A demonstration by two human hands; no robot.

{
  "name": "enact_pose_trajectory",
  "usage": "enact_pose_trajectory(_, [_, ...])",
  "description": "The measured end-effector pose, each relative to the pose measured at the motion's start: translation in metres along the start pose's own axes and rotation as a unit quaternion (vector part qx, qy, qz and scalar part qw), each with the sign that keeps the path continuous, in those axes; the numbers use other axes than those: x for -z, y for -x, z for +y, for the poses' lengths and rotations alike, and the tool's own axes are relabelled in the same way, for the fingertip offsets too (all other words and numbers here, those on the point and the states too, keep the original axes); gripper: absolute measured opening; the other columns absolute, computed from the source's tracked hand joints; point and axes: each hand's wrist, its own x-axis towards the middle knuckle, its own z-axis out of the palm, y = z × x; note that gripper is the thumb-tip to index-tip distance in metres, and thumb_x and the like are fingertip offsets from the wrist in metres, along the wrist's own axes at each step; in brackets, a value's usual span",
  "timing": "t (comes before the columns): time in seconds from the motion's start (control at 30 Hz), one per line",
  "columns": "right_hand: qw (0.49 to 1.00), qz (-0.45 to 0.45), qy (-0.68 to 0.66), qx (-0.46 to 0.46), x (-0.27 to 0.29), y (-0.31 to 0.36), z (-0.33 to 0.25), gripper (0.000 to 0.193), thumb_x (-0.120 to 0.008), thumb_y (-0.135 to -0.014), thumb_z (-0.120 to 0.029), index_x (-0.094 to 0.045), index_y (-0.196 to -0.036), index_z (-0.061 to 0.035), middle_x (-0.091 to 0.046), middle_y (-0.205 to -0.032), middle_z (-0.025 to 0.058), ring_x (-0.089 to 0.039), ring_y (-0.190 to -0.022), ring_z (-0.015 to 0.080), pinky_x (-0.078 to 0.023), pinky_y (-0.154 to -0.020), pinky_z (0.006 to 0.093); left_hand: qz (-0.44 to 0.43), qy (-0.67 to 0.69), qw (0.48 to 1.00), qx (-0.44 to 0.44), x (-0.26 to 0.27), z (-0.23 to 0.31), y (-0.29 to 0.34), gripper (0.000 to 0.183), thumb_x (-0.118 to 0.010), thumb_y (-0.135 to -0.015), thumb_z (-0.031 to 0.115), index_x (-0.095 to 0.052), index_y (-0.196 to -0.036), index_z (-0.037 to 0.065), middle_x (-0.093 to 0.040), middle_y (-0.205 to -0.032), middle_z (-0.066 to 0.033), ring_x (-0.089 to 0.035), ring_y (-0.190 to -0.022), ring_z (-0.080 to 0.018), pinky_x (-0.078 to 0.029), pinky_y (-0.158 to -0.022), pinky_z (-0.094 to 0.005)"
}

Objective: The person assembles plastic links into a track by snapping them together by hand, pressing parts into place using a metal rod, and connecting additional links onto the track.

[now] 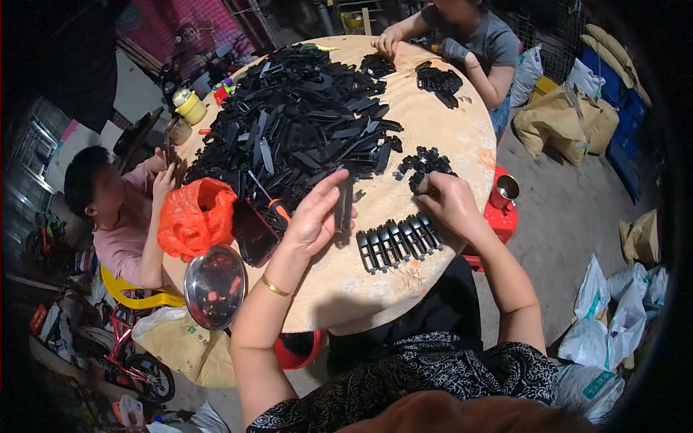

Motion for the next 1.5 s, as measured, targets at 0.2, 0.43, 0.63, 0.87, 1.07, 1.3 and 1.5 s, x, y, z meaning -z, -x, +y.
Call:
enact_pose_trajectory(0.2, [0.957, 0.012, -0.286, 0.055, -0.006, -0.003, -0.045, 0.019, -0.065, -0.073, -0.001, -0.065, -0.092, -0.0008, -0.063, -0.085, 0.0088, -0.060, -0.074, 0.0137, -0.049, -0.065, 0.0235, 0.079, -0.041, 0.996, 0.014, -0.001, -0.001, 0.002, 0.030, -0.049, -0.088, 0.008, -0.048, -0.117, -0.001, -0.056, -0.104, -0.0119, -0.063, -0.074, -0.0217, -0.054, -0.057, -0.0256])
enact_pose_trajectory(0.43, [0.940, 0.087, -0.288, 0.161, -0.020, -0.010, -0.066, 0.019, -0.063, -0.071, 0.002, -0.066, -0.089, -0.0030, -0.061, -0.077, 0.0092, -0.061, -0.069, 0.0158, -0.050, -0.058, 0.0254, -0.016, -0.087, 0.995, 0.048, -0.028, -0.005, 0.017, 0.032, -0.051, -0.086, 0.003, -0.046, -0.116, -0.006, -0.055, -0.111, -0.0150, -0.059, -0.097, -0.0220, -0.051, -0.084, -0.0276])
enact_pose_trajectory(0.63, [0.951, 0.132, -0.224, 0.170, -0.023, -0.009, -0.068, 0.014, -0.065, -0.068, 0.001, -0.064, -0.082, -0.0006, -0.060, -0.076, 0.0107, -0.060, -0.067, 0.0219, -0.048, -0.057, 0.0284, -0.037, -0.130, 0.988, 0.074, -0.017, -0.017, 0.017, 0.029, -0.052, -0.090, 0.020, -0.049, -0.114, 0.003, -0.055, -0.079, -0.0023, -0.048, -0.053, -0.0040, -0.034, -0.041, -0.0141])
enact_pose_trajectory(0.87, [0.948, 0.192, -0.106, 0.230, -0.020, -0.009, -0.067, 0.020, -0.067, -0.062, 0.002, -0.062, -0.081, -0.0021, -0.057, -0.070, 0.0112, -0.057, -0.061, 0.0255, -0.045, -0.053, 0.0315, 0.007, -0.168, 0.985, 0.036, -0.028, -0.022, 0.017, 0.035, -0.053, -0.089, 0.019, -0.044, -0.121, 0.006, -0.053, -0.080, 0.0001, -0.042, -0.052, -0.0028, -0.032, -0.041, -0.0143])
enact_pose_trajectory(1.07, [0.945, 0.189, -0.060, 0.258, -0.019, -0.006, -0.064, 0.025, -0.069, -0.062, 0.000, -0.062, -0.086, -0.0035, -0.057, -0.073, 0.0104, -0.056, -0.063, 0.0252, -0.045, -0.054, 0.0321, -0.007, -0.170, 0.985, 0.031, -0.030, -0.025, 0.019, 0.036, -0.053, -0.089, 0.019, -0.044, -0.121, 0.005, -0.053, -0.079, -0.0003, -0.043, -0.052, -0.0029, -0.033, -0.041, -0.0143])
enact_pose_trajectory(1.3, [0.945, 0.185, -0.061, 0.264, -0.021, -0.001, -0.065, 0.022, -0.067, -0.065, -0.003, -0.061, -0.086, -0.0031, -0.055, -0.071, 0.0089, -0.055, -0.064, 0.0248, -0.046, -0.055, 0.0326, 0.005, -0.163, 0.986, 0.035, -0.036, -0.028, 0.018, 0.034, -0.048, -0.092, 0.019, -0.043, -0.123, 0.008, -0.049, -0.062, 0.0043, -0.042, -0.046, -0.0009, -0.032, -0.038, -0.0132])
enact_pose_trajectory(1.5, [0.950, 0.184, -0.043, 0.250, -0.021, -0.002, -0.066, 0.023, -0.067, -0.064, -0.002, -0.061, -0.086, -0.0029, -0.054, -0.071, 0.0089, -0.055, -0.063, 0.0248, -0.046, -0.055, 0.0329, 0.013, -0.197, 0.980, 0.006, -0.030, -0.032, 0.017, 0.037, -0.051, -0.091, 0.019, -0.043, -0.124, 0.006, -0.051, -0.071, 0.0028, -0.042, -0.048, -0.0014, -0.033, -0.040, -0.0135])
